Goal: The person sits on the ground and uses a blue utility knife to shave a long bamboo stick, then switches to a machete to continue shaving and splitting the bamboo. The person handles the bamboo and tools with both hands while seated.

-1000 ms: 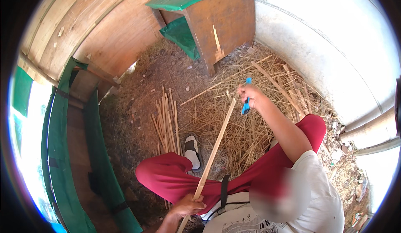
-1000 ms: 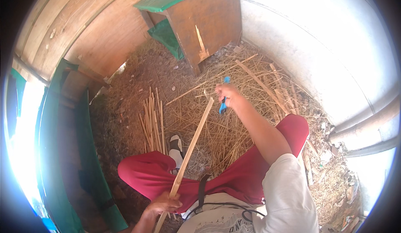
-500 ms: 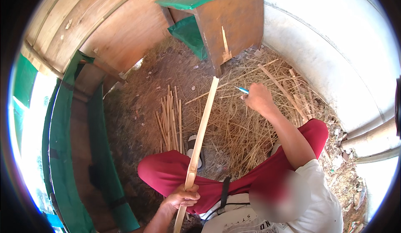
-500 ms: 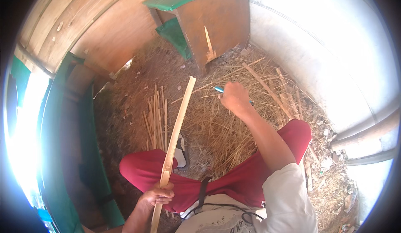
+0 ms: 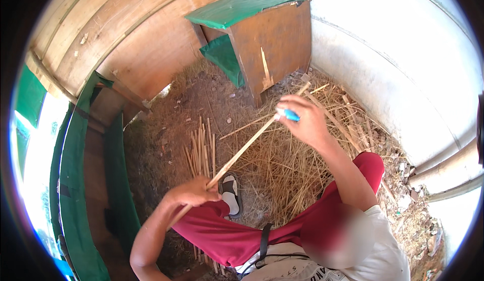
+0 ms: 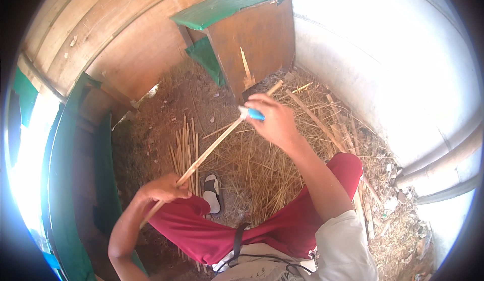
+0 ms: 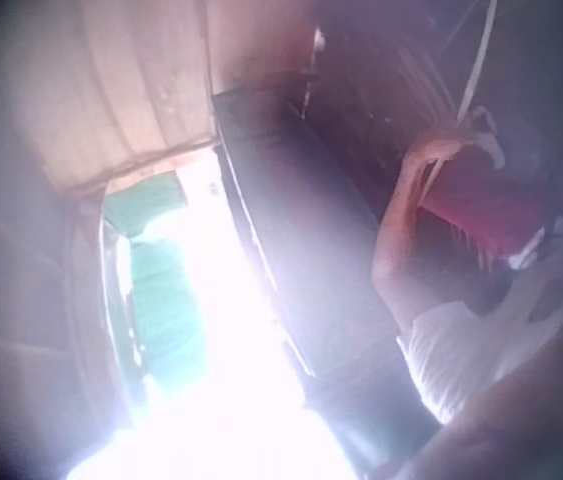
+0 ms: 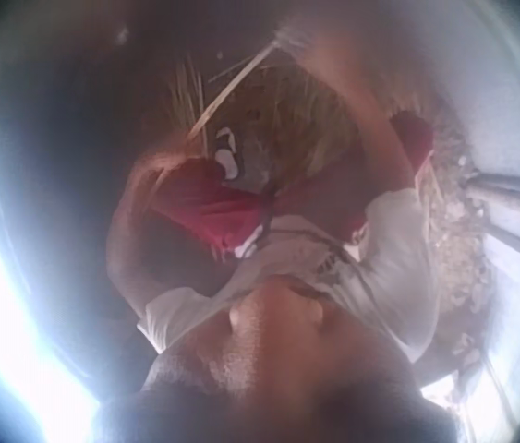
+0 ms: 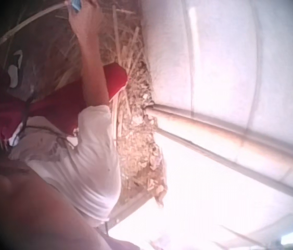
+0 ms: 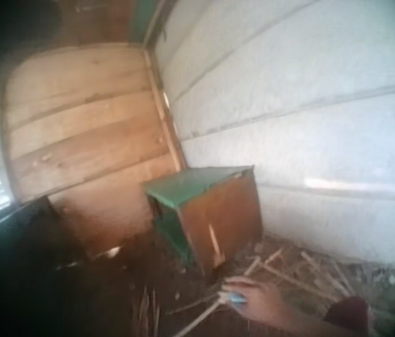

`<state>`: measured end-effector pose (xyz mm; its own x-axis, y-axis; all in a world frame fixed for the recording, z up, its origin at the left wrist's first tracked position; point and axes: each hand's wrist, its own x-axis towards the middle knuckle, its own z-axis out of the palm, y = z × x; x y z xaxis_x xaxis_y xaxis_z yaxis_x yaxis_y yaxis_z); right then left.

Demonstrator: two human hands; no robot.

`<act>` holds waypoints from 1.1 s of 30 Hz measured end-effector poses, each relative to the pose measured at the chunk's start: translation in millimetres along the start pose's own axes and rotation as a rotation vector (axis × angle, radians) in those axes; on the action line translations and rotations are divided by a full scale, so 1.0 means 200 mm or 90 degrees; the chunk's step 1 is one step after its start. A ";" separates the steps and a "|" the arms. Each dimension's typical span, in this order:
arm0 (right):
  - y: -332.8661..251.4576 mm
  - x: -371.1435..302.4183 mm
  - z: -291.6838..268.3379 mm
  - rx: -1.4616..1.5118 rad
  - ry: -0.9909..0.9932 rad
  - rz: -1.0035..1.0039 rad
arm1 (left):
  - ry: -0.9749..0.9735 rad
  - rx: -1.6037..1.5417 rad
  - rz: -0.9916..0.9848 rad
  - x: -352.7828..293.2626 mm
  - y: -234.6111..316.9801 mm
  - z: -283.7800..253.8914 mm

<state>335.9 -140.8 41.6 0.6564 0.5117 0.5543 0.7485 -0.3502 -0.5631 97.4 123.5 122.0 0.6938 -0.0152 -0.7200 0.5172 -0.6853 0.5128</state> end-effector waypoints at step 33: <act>-0.10 0.00 0.33 0.610 -0.099 0.566 | 0.374 -0.272 0.357 0.65 0.00 0.43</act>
<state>315.0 -82.4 12.5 0.8212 0.5041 -0.2674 -0.3354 0.0472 -0.9409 144.4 58.7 -11.0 0.9817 0.1893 -0.0196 0.0879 -0.3595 0.9290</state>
